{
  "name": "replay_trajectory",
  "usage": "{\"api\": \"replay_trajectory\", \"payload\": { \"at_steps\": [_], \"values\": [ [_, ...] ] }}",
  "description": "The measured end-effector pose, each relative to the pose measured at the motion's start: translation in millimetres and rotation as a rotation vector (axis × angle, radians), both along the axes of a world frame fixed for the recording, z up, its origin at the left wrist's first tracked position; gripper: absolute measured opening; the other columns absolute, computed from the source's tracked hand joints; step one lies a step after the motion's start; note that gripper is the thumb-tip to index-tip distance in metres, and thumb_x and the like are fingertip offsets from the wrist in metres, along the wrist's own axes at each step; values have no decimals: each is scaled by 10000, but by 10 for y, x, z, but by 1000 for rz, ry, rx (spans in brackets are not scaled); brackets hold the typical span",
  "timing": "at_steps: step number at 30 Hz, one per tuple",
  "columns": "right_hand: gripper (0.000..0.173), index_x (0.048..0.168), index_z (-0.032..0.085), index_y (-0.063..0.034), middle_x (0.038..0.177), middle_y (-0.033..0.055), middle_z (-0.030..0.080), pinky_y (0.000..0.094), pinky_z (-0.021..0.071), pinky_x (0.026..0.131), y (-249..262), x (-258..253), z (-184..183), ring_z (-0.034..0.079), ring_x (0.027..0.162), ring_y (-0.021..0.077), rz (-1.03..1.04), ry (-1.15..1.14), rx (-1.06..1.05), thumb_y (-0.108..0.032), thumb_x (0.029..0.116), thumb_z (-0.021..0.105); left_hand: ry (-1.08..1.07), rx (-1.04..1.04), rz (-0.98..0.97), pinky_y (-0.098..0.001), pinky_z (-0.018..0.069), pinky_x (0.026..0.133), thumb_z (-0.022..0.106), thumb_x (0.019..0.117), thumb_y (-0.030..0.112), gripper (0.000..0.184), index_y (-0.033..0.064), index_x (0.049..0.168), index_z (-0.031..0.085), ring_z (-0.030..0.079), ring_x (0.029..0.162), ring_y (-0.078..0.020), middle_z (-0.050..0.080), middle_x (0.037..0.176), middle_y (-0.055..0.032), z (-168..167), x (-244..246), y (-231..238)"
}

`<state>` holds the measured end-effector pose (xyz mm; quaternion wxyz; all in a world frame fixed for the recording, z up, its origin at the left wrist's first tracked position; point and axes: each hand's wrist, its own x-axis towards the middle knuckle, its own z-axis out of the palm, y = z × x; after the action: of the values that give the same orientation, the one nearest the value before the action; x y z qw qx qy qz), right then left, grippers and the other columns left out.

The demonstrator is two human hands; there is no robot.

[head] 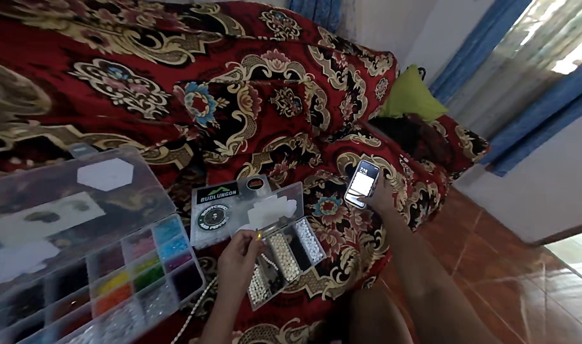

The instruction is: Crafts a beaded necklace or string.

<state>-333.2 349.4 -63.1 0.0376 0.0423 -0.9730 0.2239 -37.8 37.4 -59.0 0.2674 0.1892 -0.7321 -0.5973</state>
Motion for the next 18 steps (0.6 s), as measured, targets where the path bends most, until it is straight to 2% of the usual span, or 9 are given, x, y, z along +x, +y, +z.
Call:
{"api": "replay_trajectory", "payload": {
  "at_steps": [3,5,11,18],
  "values": [
    [1102,1615,55,45,1503,368,403,529,403,1138,50,-58,-7,466,1363,492,-8,39,-134,-270,873,806,12,-5,-4,-188,571,654,565,965,121,165,-22,1022,626,659,674,-13,670,804,-5,-8,-4,8],
    [997,1607,69,66,1476,353,448,508,410,1137,75,-97,-37,498,1344,460,-8,62,-206,-277,946,731,11,-11,-5,-189,573,644,565,965,125,165,-16,1022,630,664,674,-12,677,807,2,-12,-6,1],
    [857,1602,76,75,1409,322,527,472,439,1112,92,-134,-33,562,1282,402,0,56,-296,-246,1023,620,11,-23,4,-181,566,633,563,973,132,171,-18,1020,632,657,658,-2,672,784,10,-6,-11,3],
    [809,1597,112,82,1447,318,502,468,415,1132,153,-209,-40,543,1313,392,5,-4,-342,-242,1037,598,6,-37,3,-195,571,644,556,976,136,192,-30,1033,631,665,673,-19,676,799,-11,9,0,-10]
  ]
}}
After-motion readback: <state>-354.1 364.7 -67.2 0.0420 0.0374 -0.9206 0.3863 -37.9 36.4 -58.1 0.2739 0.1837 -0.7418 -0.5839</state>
